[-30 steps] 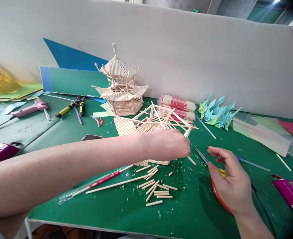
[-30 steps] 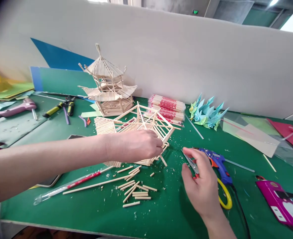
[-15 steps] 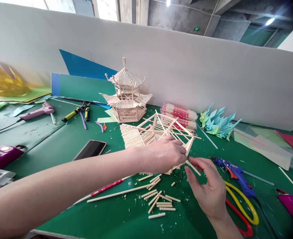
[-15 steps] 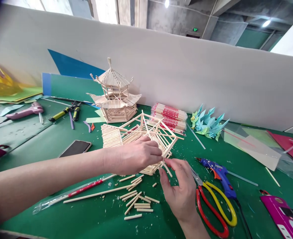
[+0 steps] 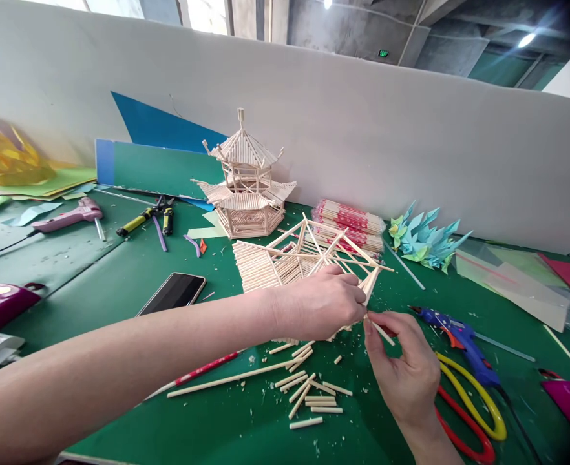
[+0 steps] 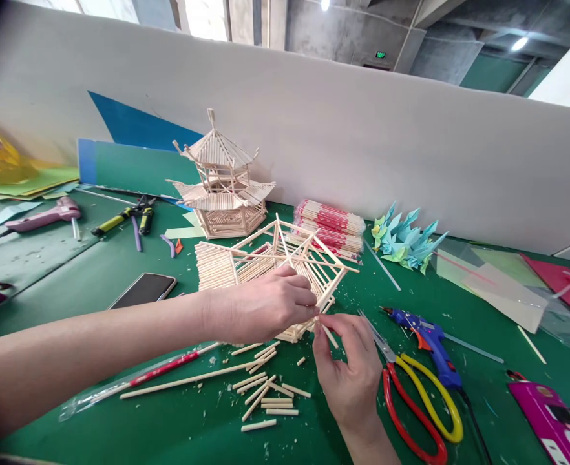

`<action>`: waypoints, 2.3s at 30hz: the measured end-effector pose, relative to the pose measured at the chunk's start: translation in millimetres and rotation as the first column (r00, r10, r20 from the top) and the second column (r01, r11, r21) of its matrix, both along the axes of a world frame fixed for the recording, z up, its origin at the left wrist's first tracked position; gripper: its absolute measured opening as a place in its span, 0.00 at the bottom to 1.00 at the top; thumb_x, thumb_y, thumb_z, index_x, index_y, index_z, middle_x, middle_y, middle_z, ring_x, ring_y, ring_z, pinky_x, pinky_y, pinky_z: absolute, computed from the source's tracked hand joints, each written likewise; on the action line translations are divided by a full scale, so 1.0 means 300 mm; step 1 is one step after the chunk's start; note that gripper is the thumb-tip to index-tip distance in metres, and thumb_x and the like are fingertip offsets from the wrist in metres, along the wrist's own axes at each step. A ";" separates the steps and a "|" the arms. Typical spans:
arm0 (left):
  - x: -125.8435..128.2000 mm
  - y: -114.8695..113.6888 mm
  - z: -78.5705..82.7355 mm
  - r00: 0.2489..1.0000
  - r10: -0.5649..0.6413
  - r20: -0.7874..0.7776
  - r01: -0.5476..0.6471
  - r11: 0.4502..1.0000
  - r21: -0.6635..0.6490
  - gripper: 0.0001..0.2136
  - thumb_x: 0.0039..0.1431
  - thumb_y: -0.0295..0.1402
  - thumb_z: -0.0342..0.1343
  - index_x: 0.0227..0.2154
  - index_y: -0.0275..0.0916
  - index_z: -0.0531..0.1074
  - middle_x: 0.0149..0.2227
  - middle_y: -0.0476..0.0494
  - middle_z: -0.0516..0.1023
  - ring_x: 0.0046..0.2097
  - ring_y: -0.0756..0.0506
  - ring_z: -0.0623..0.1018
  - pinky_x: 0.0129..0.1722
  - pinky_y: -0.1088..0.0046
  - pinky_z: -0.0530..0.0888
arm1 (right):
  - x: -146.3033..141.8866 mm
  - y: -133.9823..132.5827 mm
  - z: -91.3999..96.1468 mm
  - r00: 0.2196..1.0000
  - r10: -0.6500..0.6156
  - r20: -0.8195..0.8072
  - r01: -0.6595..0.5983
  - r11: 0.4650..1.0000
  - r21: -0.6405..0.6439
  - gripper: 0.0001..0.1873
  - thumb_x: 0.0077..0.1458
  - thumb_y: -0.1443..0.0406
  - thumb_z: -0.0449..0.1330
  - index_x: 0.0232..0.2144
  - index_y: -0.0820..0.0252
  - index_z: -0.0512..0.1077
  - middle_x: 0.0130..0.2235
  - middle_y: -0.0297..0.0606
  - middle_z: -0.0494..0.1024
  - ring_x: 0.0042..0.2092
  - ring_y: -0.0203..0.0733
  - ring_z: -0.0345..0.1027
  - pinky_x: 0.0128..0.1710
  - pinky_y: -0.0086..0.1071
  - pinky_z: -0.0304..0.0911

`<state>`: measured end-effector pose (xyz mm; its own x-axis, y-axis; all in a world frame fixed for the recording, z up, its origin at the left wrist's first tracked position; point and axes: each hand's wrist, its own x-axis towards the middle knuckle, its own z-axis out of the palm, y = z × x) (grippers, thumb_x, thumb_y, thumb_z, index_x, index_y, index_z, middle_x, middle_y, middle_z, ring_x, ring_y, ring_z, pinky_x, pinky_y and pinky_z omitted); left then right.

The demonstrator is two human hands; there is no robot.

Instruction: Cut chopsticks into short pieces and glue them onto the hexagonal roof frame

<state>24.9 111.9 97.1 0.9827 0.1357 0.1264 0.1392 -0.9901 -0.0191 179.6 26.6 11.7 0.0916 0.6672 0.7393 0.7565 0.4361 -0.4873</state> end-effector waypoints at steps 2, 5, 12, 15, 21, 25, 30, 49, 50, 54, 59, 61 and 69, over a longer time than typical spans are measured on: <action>0.001 0.001 -0.003 1.000 -0.005 0.010 0.005 1.000 -0.001 0.09 0.56 0.24 0.51 0.37 0.34 0.74 0.33 0.43 0.77 0.39 0.43 0.70 0.33 0.67 0.61 | -0.001 0.000 -0.002 1.000 -0.002 -0.002 0.002 1.000 0.002 0.05 0.50 0.72 0.59 0.33 0.61 0.71 0.31 0.39 0.72 0.33 0.40 0.66 0.31 0.35 0.63; 0.003 0.001 -0.004 1.000 -0.004 0.015 0.004 1.000 0.000 0.08 0.56 0.24 0.51 0.37 0.35 0.74 0.33 0.43 0.77 0.39 0.43 0.70 0.34 0.67 0.61 | -0.003 0.000 -0.002 1.000 -0.003 -0.005 0.003 1.000 0.003 0.05 0.50 0.71 0.59 0.32 0.61 0.70 0.31 0.39 0.73 0.33 0.40 0.66 0.31 0.35 0.63; 0.006 0.000 -0.003 1.000 -0.013 0.018 0.012 1.000 0.015 0.06 0.54 0.23 0.53 0.34 0.33 0.74 0.33 0.43 0.77 0.38 0.44 0.70 0.33 0.67 0.61 | -0.003 0.003 0.000 1.000 -0.011 0.002 0.011 1.000 0.016 0.04 0.50 0.71 0.59 0.32 0.61 0.71 0.30 0.38 0.73 0.32 0.40 0.66 0.31 0.34 0.63; 0.005 -0.002 -0.001 0.999 -0.021 0.032 0.020 0.999 0.026 0.05 0.54 0.23 0.53 0.32 0.34 0.74 0.31 0.43 0.77 0.37 0.44 0.70 0.33 0.67 0.61 | -0.003 0.003 -0.001 1.000 -0.011 0.003 0.011 1.000 0.018 0.05 0.50 0.71 0.59 0.32 0.60 0.70 0.30 0.38 0.73 0.32 0.40 0.66 0.31 0.34 0.63; 0.005 -0.003 0.002 1.000 -0.017 0.005 0.017 0.999 0.028 0.06 0.55 0.24 0.52 0.32 0.34 0.74 0.32 0.43 0.77 0.38 0.44 0.70 0.33 0.67 0.61 | 0.001 0.000 -0.001 1.000 -0.011 0.006 0.010 1.000 0.019 0.05 0.50 0.71 0.59 0.33 0.60 0.70 0.31 0.38 0.73 0.33 0.40 0.66 0.31 0.35 0.64; 0.005 -0.003 0.004 1.000 -0.013 -0.003 0.013 1.000 0.018 0.06 0.56 0.24 0.51 0.32 0.33 0.74 0.33 0.43 0.76 0.38 0.44 0.70 0.33 0.67 0.61 | -0.002 -0.001 0.002 1.000 -0.008 0.007 0.008 1.000 0.024 0.06 0.50 0.72 0.59 0.33 0.61 0.70 0.31 0.39 0.73 0.33 0.40 0.66 0.31 0.34 0.64; 0.006 -0.004 0.005 1.000 -0.016 0.002 0.016 1.000 0.019 0.06 0.55 0.23 0.52 0.32 0.35 0.74 0.32 0.43 0.77 0.38 0.44 0.70 0.33 0.67 0.60 | -0.003 -0.001 0.001 1.000 -0.012 0.011 0.011 1.000 0.021 0.05 0.50 0.71 0.59 0.33 0.60 0.70 0.31 0.38 0.73 0.33 0.40 0.66 0.31 0.34 0.64; 0.009 -0.003 -0.003 0.998 -0.023 0.050 0.021 0.999 0.041 0.05 0.54 0.24 0.54 0.31 0.35 0.74 0.30 0.43 0.77 0.37 0.43 0.71 0.32 0.67 0.60 | -0.006 0.000 0.001 1.000 -0.013 0.012 0.013 0.999 0.035 0.05 0.50 0.72 0.59 0.33 0.61 0.70 0.30 0.38 0.73 0.32 0.40 0.66 0.31 0.34 0.63; 0.009 -0.003 -0.003 0.999 -0.021 0.046 0.019 0.999 0.040 0.05 0.54 0.24 0.54 0.31 0.36 0.74 0.31 0.44 0.77 0.37 0.43 0.71 0.32 0.66 0.60 | -0.007 0.000 0.001 1.000 -0.012 0.011 0.012 0.999 0.035 0.05 0.50 0.72 0.59 0.33 0.61 0.70 0.30 0.38 0.73 0.32 0.40 0.66 0.31 0.34 0.63; 0.009 -0.005 0.001 1.000 -0.018 0.015 0.017 0.999 0.039 0.06 0.55 0.25 0.53 0.31 0.36 0.74 0.32 0.44 0.77 0.38 0.43 0.71 0.33 0.66 0.60 | -0.008 0.001 0.000 1.000 -0.010 0.009 0.009 1.000 0.026 0.06 0.50 0.72 0.59 0.33 0.60 0.70 0.30 0.38 0.72 0.32 0.40 0.66 0.31 0.34 0.63; 0.006 -0.008 0.007 0.999 -0.015 0.032 0.014 0.999 0.036 0.05 0.53 0.24 0.54 0.31 0.36 0.74 0.31 0.44 0.77 0.37 0.44 0.71 0.32 0.67 0.60 | -0.006 0.001 -0.001 1.000 -0.015 0.011 0.015 1.000 0.027 0.04 0.51 0.70 0.58 0.32 0.60 0.70 0.30 0.38 0.73 0.32 0.40 0.66 0.30 0.34 0.63; 0.005 -0.009 0.009 0.999 -0.012 0.033 0.011 0.999 0.036 0.05 0.52 0.23 0.55 0.31 0.35 0.74 0.31 0.44 0.77 0.37 0.44 0.71 0.32 0.67 0.60 | -0.006 0.002 -0.001 1.000 -0.021 0.012 0.020 1.000 0.024 0.04 0.51 0.69 0.58 0.32 0.59 0.70 0.30 0.38 0.73 0.32 0.40 0.66 0.30 0.34 0.63; 0.010 -0.012 0.007 1.000 0.003 0.016 -0.003 0.999 0.042 0.04 0.53 0.24 0.55 0.31 0.35 0.74 0.31 0.44 0.77 0.37 0.44 0.71 0.32 0.67 0.60 | -0.005 0.002 0.003 1.000 -0.020 0.014 0.020 1.000 0.010 0.04 0.51 0.69 0.58 0.32 0.59 0.70 0.30 0.38 0.72 0.32 0.40 0.65 0.31 0.34 0.63</action>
<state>28.0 108.2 99.3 0.9801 0.1329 0.1474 0.1427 -0.9880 -0.0586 178.0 27.2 12.6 0.0943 0.6581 0.7470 0.7722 0.4251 -0.4721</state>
